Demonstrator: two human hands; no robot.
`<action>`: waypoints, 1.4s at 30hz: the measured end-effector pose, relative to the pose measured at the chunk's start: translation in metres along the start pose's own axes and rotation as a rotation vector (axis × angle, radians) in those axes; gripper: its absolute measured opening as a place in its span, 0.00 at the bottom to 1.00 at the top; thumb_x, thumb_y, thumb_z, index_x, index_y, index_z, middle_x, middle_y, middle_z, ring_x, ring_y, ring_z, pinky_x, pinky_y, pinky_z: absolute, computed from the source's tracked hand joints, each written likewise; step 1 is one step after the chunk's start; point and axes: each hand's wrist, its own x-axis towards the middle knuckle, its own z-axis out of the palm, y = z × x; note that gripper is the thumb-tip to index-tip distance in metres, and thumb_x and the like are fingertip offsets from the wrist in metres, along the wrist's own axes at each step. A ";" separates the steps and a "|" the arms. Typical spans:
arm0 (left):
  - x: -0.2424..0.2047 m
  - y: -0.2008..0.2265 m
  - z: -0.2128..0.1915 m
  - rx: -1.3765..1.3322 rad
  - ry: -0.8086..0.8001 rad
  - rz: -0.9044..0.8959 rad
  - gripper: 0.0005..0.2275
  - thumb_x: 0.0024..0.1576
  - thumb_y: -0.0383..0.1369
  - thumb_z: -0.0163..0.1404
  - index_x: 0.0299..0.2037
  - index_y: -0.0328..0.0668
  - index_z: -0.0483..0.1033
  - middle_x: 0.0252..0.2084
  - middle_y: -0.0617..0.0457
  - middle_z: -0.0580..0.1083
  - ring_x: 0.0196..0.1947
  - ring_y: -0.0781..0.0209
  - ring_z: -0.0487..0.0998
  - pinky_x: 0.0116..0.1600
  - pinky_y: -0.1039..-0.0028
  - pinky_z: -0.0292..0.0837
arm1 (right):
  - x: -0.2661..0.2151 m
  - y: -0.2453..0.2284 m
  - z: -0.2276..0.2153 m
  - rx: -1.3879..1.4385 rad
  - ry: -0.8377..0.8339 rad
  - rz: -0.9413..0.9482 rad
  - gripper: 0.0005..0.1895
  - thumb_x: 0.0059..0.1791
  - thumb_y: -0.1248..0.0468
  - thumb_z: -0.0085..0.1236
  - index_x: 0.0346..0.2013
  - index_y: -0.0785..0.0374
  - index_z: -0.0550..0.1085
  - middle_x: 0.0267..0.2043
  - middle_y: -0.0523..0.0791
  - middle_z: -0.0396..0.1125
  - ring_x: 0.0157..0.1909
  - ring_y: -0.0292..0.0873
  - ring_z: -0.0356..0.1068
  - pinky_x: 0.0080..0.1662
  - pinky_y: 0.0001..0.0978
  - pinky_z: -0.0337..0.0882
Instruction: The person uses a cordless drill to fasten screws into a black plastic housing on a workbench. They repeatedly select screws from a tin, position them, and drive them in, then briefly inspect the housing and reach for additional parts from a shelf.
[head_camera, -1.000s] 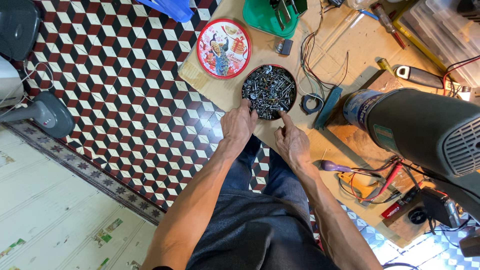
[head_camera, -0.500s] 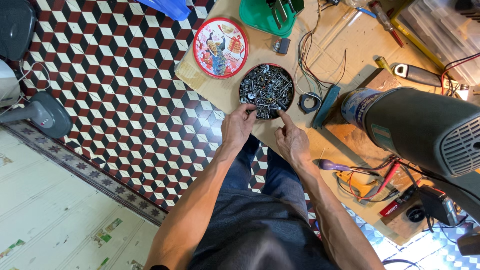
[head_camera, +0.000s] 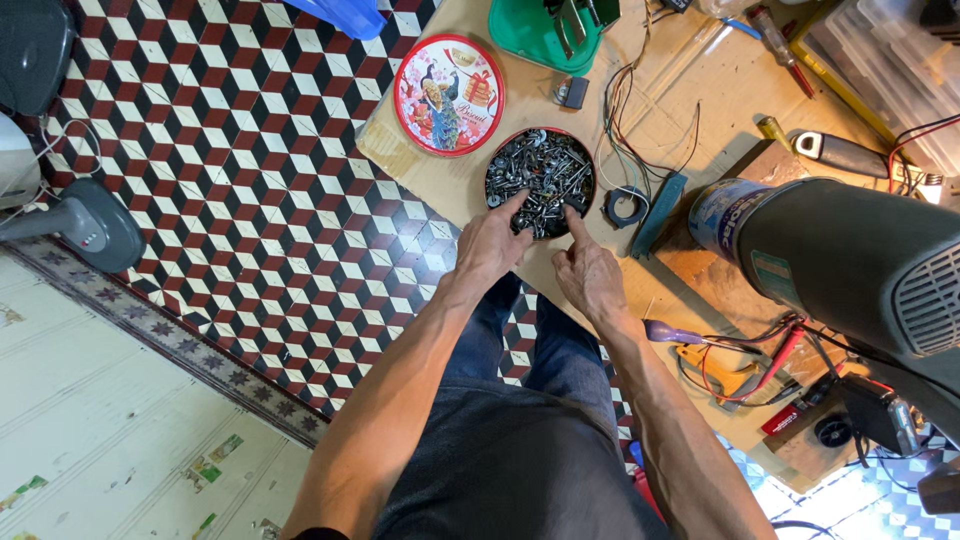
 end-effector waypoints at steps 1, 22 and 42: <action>0.002 0.002 -0.002 0.008 -0.036 -0.001 0.30 0.54 0.35 0.56 0.70 0.55 0.63 0.20 0.52 0.78 0.25 0.56 0.82 0.40 0.64 0.76 | -0.003 0.000 0.000 0.021 0.020 -0.003 0.37 0.47 0.62 0.49 0.73 0.52 0.58 0.30 0.58 0.72 0.36 0.61 0.75 0.44 0.53 0.71; -0.018 -0.018 0.010 0.098 0.128 0.061 0.26 0.52 0.35 0.57 0.63 0.41 0.70 0.35 0.36 0.79 0.39 0.37 0.82 0.45 0.54 0.77 | -0.010 -0.010 0.013 -0.017 0.022 0.008 0.38 0.46 0.62 0.51 0.73 0.52 0.58 0.32 0.56 0.74 0.36 0.60 0.75 0.45 0.52 0.73; -0.008 0.003 0.013 -0.325 0.122 -0.184 0.37 0.52 0.32 0.51 0.74 0.38 0.48 0.28 0.45 0.79 0.29 0.52 0.84 0.41 0.63 0.80 | -0.018 0.006 0.017 0.077 -0.001 0.031 0.38 0.47 0.63 0.50 0.73 0.55 0.56 0.28 0.56 0.73 0.33 0.57 0.75 0.43 0.49 0.72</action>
